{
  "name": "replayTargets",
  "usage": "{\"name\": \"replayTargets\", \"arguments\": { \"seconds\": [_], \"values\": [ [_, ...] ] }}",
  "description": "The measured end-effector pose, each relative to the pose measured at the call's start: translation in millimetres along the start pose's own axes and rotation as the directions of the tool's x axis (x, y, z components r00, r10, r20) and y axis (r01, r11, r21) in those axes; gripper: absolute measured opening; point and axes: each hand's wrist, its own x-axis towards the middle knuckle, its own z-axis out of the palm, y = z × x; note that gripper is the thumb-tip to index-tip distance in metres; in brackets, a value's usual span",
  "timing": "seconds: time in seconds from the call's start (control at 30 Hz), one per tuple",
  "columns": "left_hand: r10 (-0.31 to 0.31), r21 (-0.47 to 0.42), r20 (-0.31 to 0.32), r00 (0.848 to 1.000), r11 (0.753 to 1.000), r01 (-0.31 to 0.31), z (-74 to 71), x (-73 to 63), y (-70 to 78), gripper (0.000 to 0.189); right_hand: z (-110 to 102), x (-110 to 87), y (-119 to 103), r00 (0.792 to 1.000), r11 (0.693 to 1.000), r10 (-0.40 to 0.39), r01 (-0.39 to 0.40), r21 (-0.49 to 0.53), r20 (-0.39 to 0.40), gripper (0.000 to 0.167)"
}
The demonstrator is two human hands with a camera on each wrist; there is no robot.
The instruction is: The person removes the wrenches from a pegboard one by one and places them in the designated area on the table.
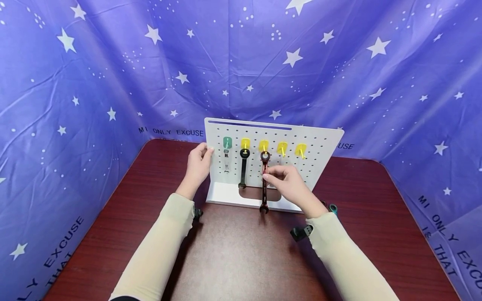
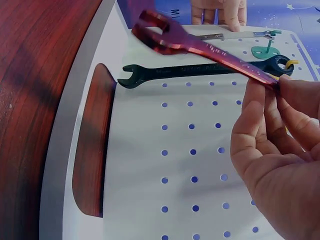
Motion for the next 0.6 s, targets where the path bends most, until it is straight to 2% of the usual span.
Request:
{"name": "replayTargets", "arguments": {
  "seconds": [0.2, 0.27, 0.6],
  "values": [
    [0.005, 0.005, 0.002, 1.0, 1.0, -0.005, -0.1, -0.2, -0.1, 0.015, -1.5, -3.3, -6.0, 1.0, 0.997, 0.002, -0.004, 0.075, 0.028, 0.018],
    [0.006, 0.007, -0.003, 1.0, 1.0, -0.006, -0.5, -0.6, -0.2, 0.015, -1.0, -1.5, 2.9, 1.0, 0.995, -0.005, 0.003, 0.096, 0.025, 0.019],
    [0.006, 0.014, -0.001, 1.0, 1.0, -0.006, 0.1, -1.7, 1.6, 0.016, -3.5, -4.8, -3.0, 0.999, 0.995, 0.016, -0.019, 0.099, 0.028, 0.02]
  ]
}}
